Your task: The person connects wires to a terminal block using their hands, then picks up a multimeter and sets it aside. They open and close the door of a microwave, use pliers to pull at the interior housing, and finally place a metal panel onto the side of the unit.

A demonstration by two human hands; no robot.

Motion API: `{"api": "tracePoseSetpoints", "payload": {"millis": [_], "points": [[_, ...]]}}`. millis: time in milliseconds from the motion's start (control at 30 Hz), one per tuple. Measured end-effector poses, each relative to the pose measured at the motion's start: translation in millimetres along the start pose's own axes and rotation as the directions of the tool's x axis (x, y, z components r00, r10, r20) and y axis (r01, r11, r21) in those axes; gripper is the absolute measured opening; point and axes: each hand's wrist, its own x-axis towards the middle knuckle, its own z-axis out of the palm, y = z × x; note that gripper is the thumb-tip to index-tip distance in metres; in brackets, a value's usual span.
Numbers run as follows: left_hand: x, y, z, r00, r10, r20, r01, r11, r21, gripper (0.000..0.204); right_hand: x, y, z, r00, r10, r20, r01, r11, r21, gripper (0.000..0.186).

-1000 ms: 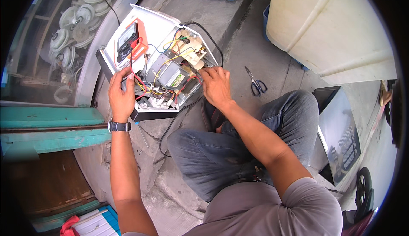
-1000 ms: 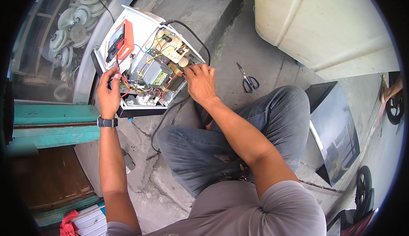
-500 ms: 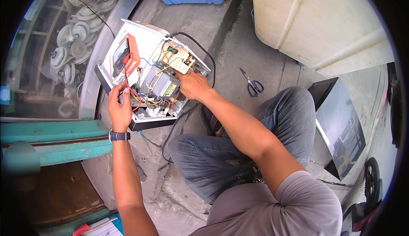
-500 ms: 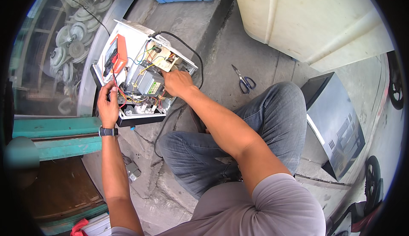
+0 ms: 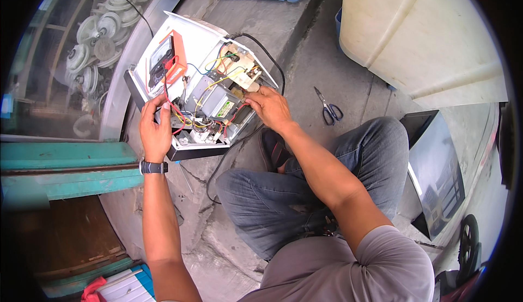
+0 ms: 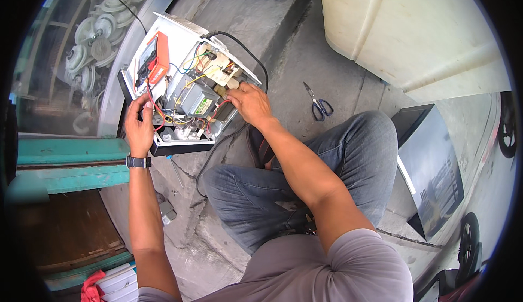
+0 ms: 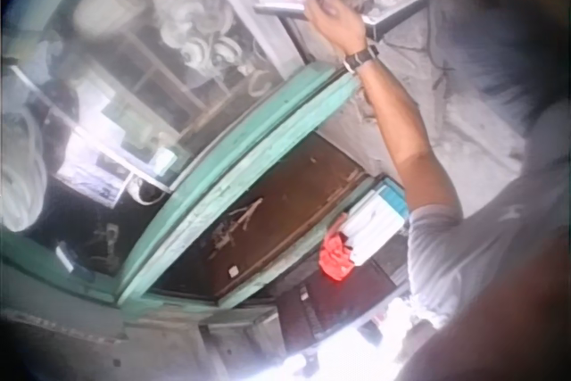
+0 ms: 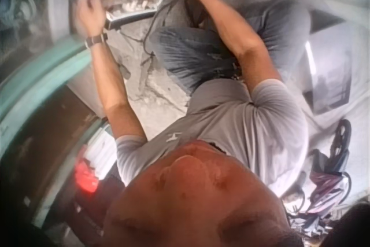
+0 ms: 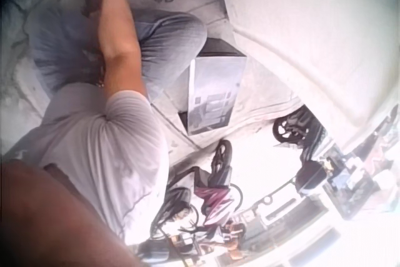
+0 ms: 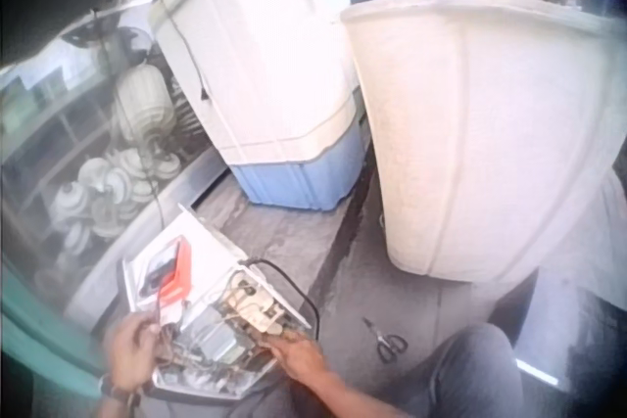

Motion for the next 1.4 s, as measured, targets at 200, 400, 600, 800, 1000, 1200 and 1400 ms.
{"api": "tracePoseSetpoints", "payload": {"millis": [200,400,600,800,1000,1200,1400], "points": [[-1.2,-6.0,0.5,1.000,-0.027,0.005,0.027,1.000,-0.011,0.024,-16.4,15.3,0.9,0.999,0.039,0.012,-0.040,0.995,0.087,0.015],[-0.1,-7.1,2.4,0.999,-0.029,0.019,0.029,0.999,-0.036,0.028,-11.7,20.5,4.0,0.999,0.044,-0.022,-0.039,0.984,0.173,0.015],[-0.8,-6.6,0.6,0.998,-0.051,0.037,0.052,0.998,-0.031,0.029,-10.0,14.5,12.6,0.992,0.103,-0.070,-0.091,0.982,0.164,0.015],[0.7,-2.0,2.0,0.999,-0.046,0.007,0.046,0.998,-0.048,0.024,-5.7,13.9,6.8,0.991,0.133,0.011,-0.133,0.978,0.164,0.016],[0.4,0.7,0.2,0.998,-0.054,0.014,0.055,0.997,-0.049,0.024,1.2,8.4,-4.0,0.984,0.143,0.109,-0.160,0.974,0.160,0.016],[1.3,0.4,1.8,1.000,-0.016,-0.008,0.016,0.999,-0.042,0.024,0.3,6.7,-1.0,0.987,0.155,0.048,-0.160,0.977,0.139,0.017],[0.9,-1.8,0.3,1.000,-0.021,-0.002,0.021,0.999,-0.040,0.024,-0.8,0.6,3.9,0.978,0.206,0.032,-0.208,0.969,0.132,0.015]]}}
